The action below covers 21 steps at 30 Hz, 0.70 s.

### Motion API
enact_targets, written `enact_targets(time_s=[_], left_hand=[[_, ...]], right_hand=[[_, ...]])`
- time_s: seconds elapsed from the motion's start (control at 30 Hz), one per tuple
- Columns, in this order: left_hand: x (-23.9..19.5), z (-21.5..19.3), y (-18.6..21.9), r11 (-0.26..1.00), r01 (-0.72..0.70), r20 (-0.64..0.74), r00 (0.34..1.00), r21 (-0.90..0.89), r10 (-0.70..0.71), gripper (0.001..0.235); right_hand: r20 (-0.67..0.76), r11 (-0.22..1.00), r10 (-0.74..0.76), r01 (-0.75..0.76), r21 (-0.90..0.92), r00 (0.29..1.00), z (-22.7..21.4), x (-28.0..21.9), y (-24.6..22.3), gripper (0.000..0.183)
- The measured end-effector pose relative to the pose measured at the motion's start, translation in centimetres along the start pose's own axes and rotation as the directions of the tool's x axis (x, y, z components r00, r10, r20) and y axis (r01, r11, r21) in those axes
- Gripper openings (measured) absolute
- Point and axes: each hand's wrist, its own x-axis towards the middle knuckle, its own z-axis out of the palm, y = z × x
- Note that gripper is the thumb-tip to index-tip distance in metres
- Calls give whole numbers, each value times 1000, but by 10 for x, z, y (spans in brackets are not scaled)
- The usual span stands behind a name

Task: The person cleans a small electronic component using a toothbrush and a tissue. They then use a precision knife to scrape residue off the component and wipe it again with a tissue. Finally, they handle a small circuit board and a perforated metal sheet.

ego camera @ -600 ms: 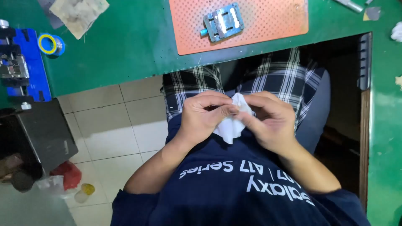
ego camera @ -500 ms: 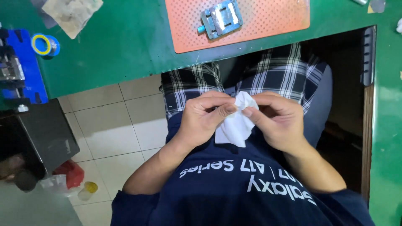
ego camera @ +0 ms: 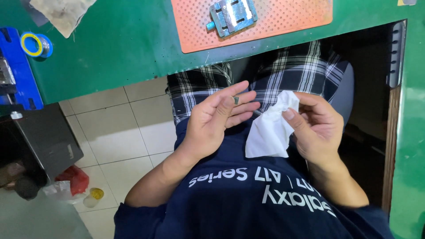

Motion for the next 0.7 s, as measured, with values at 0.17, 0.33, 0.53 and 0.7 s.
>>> enact_targets(time_s=[0.17, 0.33, 0.53, 0.7], left_hand=[[0, -5, 5, 987, 105, 107, 990, -124, -92, 48], [-2, -6, 7, 992, 117, 151, 983, -51, -108, 47], [-22, -10, 10, 985, -169, 138, 976, -19, 170, 16], [-40, -19, 41, 761, -548, 338, 830, 348, 444, 11]], right_hand=[[-30, 994, 21, -24, -110, 999, -10, -6, -4, 23], [-99, 991, 60, -71, -114, 993, -15, -8, -2, 24], [-1, 984, -4, 4, -177, 1000, 6, 9, -3, 22], [312, 986, 8, 45, -163, 950, 54, 28, -29, 26]])
